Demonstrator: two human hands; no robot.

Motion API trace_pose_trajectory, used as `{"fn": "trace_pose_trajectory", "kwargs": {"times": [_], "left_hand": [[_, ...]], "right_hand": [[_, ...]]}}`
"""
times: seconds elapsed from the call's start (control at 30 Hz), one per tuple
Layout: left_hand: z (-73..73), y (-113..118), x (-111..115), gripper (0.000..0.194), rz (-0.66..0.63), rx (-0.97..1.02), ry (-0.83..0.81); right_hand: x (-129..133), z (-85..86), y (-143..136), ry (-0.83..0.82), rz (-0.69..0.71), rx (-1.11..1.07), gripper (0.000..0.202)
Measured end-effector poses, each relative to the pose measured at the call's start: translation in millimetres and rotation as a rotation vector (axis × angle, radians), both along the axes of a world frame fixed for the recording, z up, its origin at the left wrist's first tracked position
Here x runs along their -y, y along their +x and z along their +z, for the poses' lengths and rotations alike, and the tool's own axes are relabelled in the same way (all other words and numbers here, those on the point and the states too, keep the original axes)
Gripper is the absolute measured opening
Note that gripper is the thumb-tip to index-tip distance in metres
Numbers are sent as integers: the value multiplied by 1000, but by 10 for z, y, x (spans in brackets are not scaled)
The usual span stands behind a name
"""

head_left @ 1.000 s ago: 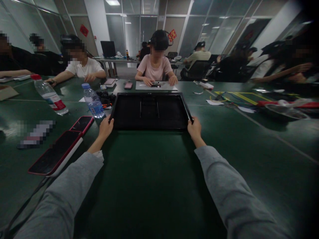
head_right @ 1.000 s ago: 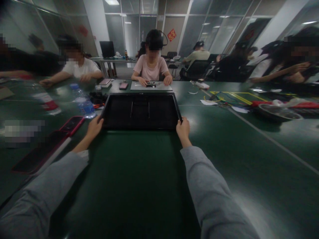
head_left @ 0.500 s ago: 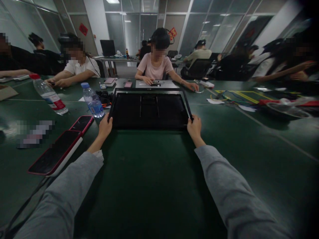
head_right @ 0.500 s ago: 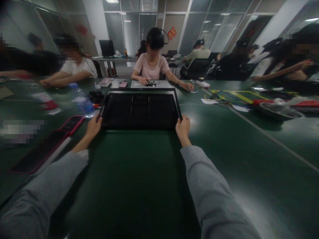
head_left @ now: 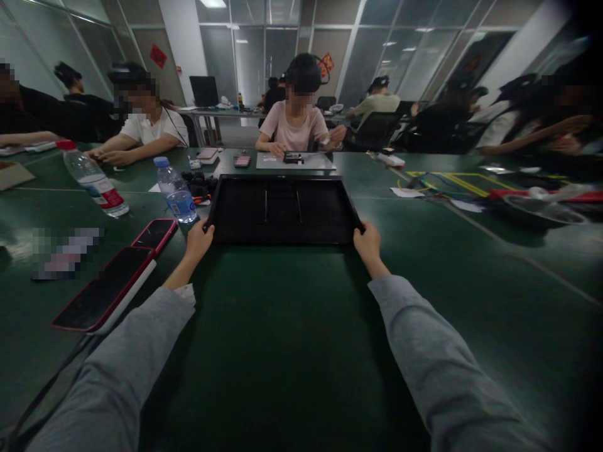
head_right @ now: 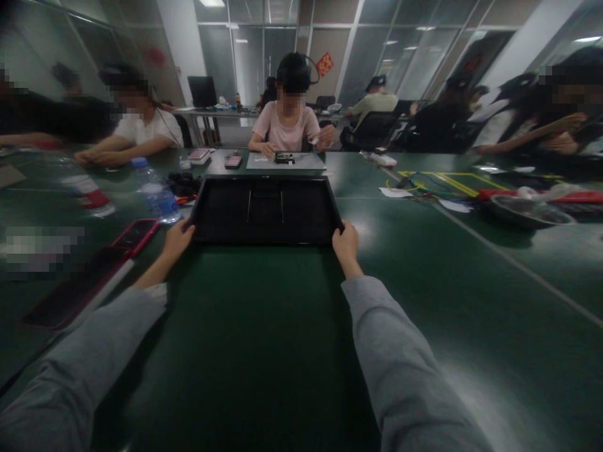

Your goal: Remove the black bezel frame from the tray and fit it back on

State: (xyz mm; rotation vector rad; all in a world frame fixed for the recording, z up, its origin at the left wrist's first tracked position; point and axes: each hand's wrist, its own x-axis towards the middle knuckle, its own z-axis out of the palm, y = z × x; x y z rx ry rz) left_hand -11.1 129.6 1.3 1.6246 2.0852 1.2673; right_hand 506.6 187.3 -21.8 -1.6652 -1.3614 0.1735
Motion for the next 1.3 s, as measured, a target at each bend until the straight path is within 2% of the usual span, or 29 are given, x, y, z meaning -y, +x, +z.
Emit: {"fn": "trace_pose_trajectory", "kwargs": {"times": [0.3,0.63,0.8,0.93,1.0,1.07,1.2,1.3], "left_hand": [[60,42,47,45,79,20,-48],[154,94,155,48,208,-68,-103],[163,125,184,49,203,-128,-140],[168,191,205,57,202,-249,35],[189,253,229,62,178,-326,143],[216,319,260,64,85,-406,187],[240,385,294,67,-81,-525,164],[213,356,272,66,-121,-592,81]], "right_hand": [[-24,-37,10,14,-1,-8,53],[-84,-91,41,23,88,108,50],[-72,-96,-3,-22,15,225,50],[24,-27,-97,-55,-118,299,51],[99,47,-172,-8,-191,337,56],[181,130,-265,80,-189,399,62],[302,228,-474,183,-57,562,73],[324,205,-590,79,91,698,71]]}}
